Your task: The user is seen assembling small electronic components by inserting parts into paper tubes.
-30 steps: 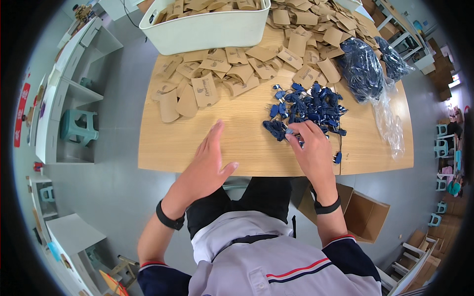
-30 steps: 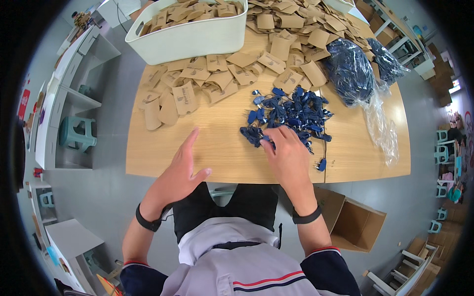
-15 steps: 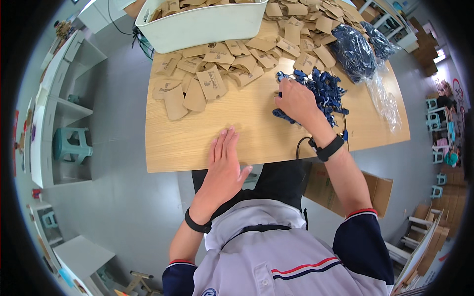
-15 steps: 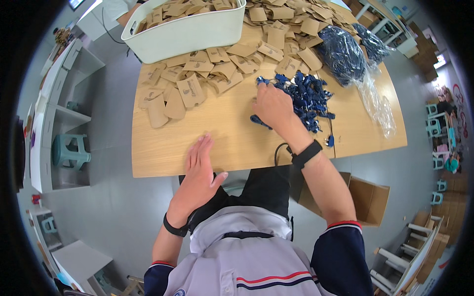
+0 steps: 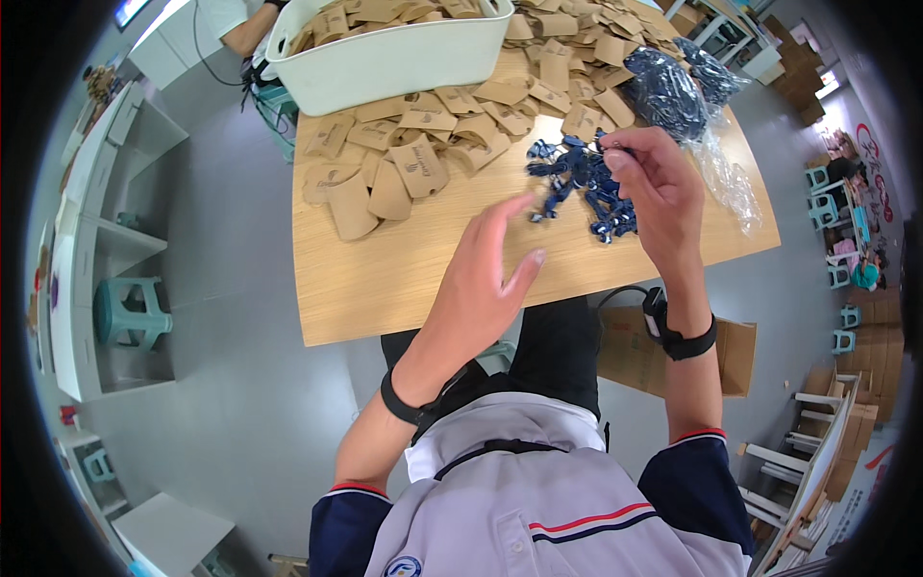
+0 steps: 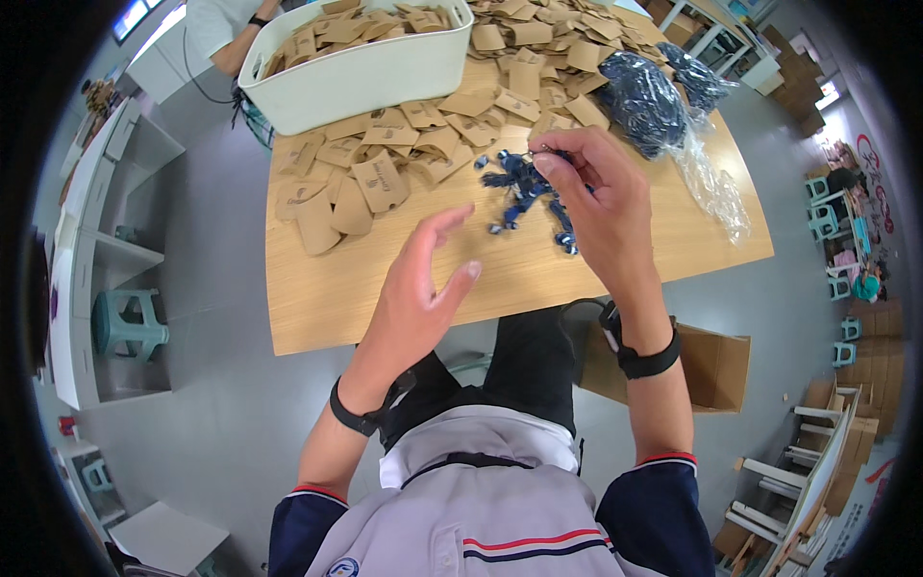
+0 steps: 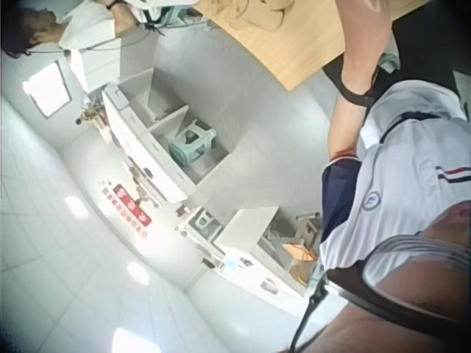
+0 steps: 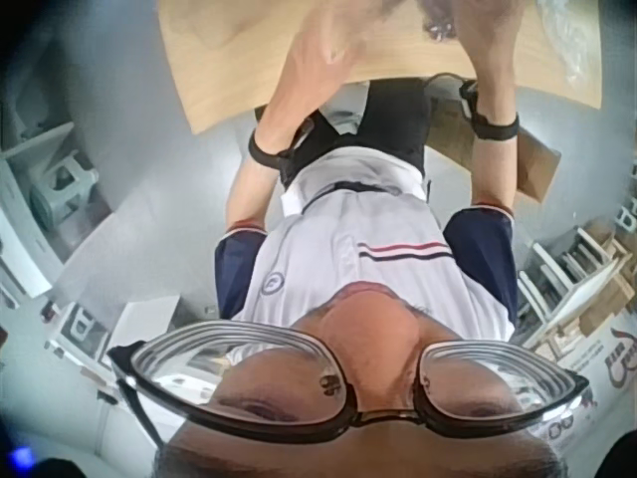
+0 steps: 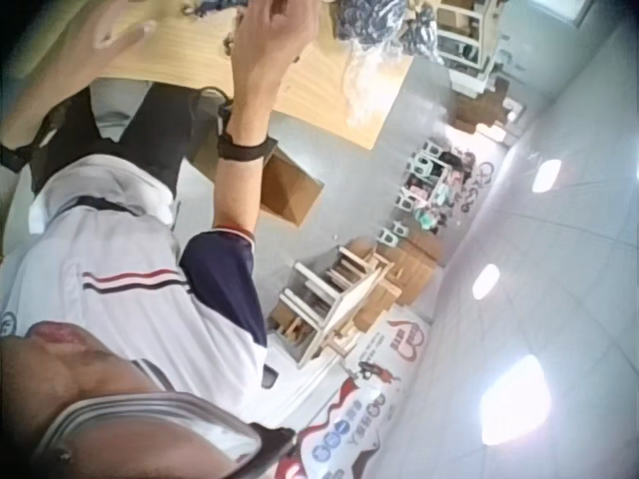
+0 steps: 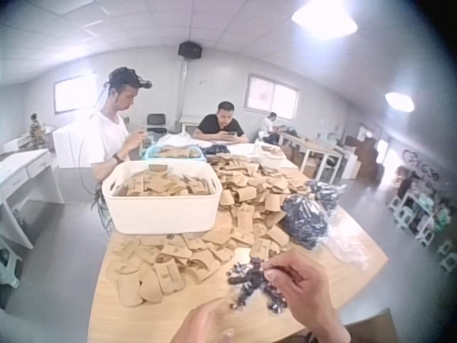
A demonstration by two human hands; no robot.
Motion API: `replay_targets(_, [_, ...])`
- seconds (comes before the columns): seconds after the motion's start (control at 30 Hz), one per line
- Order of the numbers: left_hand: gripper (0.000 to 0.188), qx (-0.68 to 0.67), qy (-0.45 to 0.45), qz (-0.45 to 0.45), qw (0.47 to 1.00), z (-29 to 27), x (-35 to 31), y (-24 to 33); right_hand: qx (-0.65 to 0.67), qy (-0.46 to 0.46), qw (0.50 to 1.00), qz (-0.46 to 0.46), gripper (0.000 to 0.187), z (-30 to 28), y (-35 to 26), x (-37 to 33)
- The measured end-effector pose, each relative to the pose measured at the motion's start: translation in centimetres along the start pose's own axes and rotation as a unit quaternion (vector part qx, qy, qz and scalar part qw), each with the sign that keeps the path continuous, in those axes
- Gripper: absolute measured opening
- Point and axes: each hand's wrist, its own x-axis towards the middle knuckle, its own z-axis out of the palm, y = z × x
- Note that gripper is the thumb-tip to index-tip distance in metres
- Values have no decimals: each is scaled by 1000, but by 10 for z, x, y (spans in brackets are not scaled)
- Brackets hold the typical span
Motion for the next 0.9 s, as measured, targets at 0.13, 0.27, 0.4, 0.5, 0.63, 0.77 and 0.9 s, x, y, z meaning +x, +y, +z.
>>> replay_targets(0.13, [50,-23,44,102,994,26,35,5,135,59,989,-27,11,-7,-22,-8])
replay_targets(0.27, [37,-334,-19,-20,942,50,51,16,157,80,984,-39,11,-9,-20,-7])
replay_targets(0.4, [26,-466,9,-83,881,56,55,22,171,63,983,-12,17,-18,-16,-12])
replay_targets(0.5, [28,-403,75,-82,909,53,50,28,182,2,981,68,25,-24,-22,-19])
replay_targets(0.63, [34,-209,80,-16,975,47,45,27,205,-70,955,202,20,-19,-16,-25])
replay_targets(0.77, [32,26,54,9,998,-12,29,4,39,-116,990,69,16,-7,-6,-30])
replay_targets(0.9, [46,371,29,21,928,-126,2,-58,-64,-71,990,-107,20,-8,-9,-36])
